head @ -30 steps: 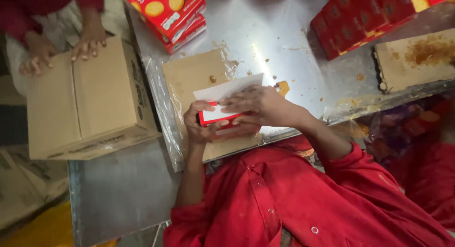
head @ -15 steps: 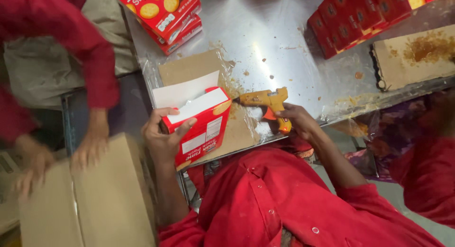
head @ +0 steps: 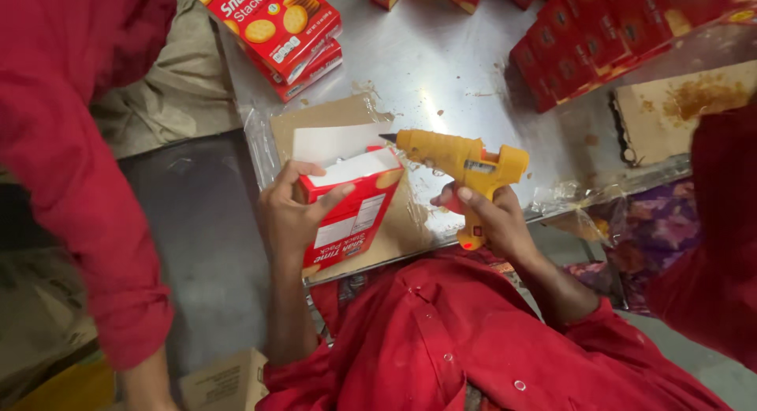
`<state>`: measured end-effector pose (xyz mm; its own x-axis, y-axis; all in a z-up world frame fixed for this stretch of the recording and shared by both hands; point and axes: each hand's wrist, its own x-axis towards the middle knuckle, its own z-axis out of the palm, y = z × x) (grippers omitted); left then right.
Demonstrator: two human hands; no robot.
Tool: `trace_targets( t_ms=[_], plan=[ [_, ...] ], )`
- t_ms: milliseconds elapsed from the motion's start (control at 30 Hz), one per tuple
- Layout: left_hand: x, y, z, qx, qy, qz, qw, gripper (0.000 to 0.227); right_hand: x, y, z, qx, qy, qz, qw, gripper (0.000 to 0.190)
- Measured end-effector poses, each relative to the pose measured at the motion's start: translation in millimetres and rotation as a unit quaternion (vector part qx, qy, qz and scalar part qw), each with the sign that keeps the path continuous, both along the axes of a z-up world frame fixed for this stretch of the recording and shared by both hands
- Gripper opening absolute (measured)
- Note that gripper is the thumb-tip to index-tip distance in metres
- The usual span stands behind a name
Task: The person packs boxes of snack packs into a large cardboard box. They apply adhesive from a glue gun to the flaps of a red and white snack pack box, fold the flaps to seal it, and place it into a larger cardboard box. They repeat this process with multiple snack pack boxes.
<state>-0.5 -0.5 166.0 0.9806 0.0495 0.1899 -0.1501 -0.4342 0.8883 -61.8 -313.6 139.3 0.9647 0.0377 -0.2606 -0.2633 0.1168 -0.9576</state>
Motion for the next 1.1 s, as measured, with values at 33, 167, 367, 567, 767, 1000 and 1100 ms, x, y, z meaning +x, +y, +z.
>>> trace_targets(
  t_ms=[33, 167, 367, 567, 767, 1000, 1100],
  plan=[
    [0, -5, 1, 0.047, -0.038, -0.012, 0.998, 0.045, -1, 0, -1, -0.002, -0.004, 0.001, 1.0, 0.042],
    [-2, -24, 8, 0.096, -0.109, -0.047, 0.988, 0.045, 1, 1, -6, 0.005, -0.016, 0.02, 1.0, 0.041],
    [-7, -38, 15, 0.113, -0.085, -0.057, 0.988, 0.045, 5, 4, 0, 0.059, -0.073, 0.025, 0.995, 0.047],
    [-12, -43, 19, 0.094, -0.086, -0.069, 0.989, 0.045, 20, 14, 17, 0.098, -0.133, 0.028, 0.986, 0.051],
    [-9, -39, 15, 0.102, -0.09, -0.063, 0.989, 0.046, 18, 6, 8, 0.034, -0.114, 0.037, 0.992, 0.048],
    [-3, -28, 11, 0.081, -0.1, -0.058, 0.99, 0.046, 16, -13, -3, -0.037, -0.066, -0.05, 0.996, 0.05],
    [-2, -30, 10, 0.087, -0.083, -0.07, 0.99, 0.047, 18, -17, 3, -0.132, 0.031, -0.06, 0.989, 0.04]
  ],
)
